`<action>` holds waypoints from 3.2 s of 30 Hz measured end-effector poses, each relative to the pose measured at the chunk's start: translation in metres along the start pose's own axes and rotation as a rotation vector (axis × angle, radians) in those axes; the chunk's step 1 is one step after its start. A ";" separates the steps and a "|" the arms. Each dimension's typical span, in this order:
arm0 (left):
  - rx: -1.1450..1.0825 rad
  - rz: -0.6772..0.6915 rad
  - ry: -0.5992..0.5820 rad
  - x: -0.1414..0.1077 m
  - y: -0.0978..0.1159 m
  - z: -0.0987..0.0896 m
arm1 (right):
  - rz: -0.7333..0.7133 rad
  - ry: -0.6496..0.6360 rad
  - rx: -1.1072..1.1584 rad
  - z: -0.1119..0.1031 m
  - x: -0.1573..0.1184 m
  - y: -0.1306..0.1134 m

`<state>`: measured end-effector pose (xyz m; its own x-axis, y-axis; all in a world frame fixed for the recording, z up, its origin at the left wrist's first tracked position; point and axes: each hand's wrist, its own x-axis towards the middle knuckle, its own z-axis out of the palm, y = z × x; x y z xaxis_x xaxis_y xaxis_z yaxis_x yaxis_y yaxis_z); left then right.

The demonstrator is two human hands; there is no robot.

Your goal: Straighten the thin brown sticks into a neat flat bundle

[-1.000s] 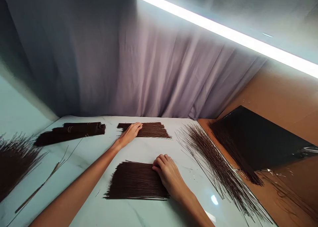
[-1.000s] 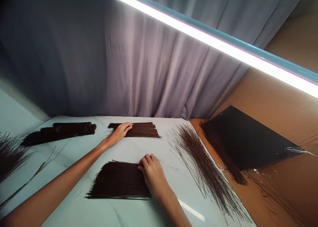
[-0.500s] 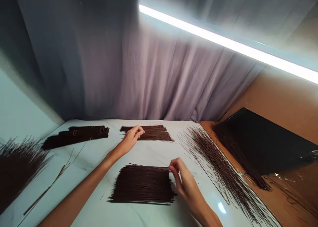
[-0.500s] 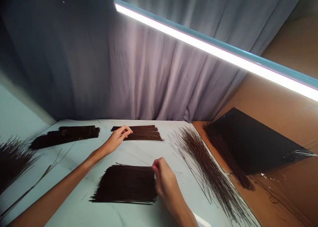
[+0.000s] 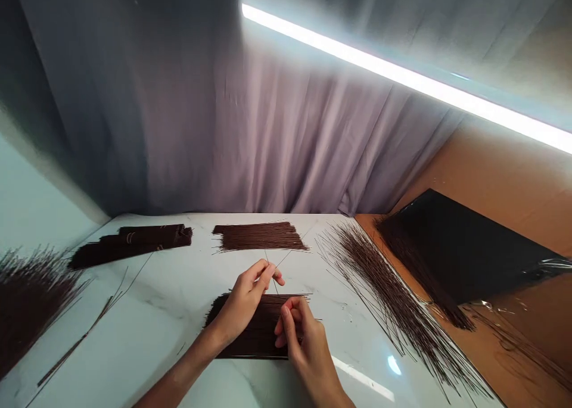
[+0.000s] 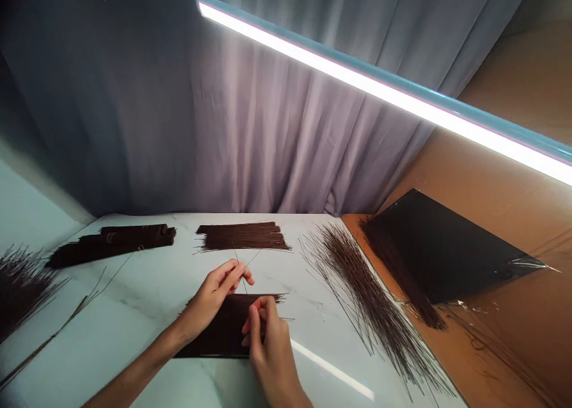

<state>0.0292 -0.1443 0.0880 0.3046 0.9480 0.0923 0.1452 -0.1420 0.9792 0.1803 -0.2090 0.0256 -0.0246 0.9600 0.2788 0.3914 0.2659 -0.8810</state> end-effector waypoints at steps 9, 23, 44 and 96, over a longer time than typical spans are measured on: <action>0.274 -0.003 -0.111 -0.010 0.015 -0.001 | -0.743 0.140 -0.877 -0.044 0.036 -0.028; -0.063 -0.234 -0.238 -0.004 0.018 -0.024 | -0.209 0.217 -0.250 -0.045 0.006 -0.010; 0.045 -0.135 -0.074 0.005 -0.005 -0.008 | -0.366 0.178 -0.438 -0.022 0.006 0.001; 0.121 0.004 -0.595 -0.022 0.038 -0.008 | -0.157 -0.350 -0.047 -0.098 0.061 -0.045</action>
<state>0.0211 -0.1679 0.1247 0.7745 0.6301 -0.0551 0.2380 -0.2096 0.9484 0.2515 -0.1705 0.1195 -0.3968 0.8819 0.2545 0.3997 0.4157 -0.8170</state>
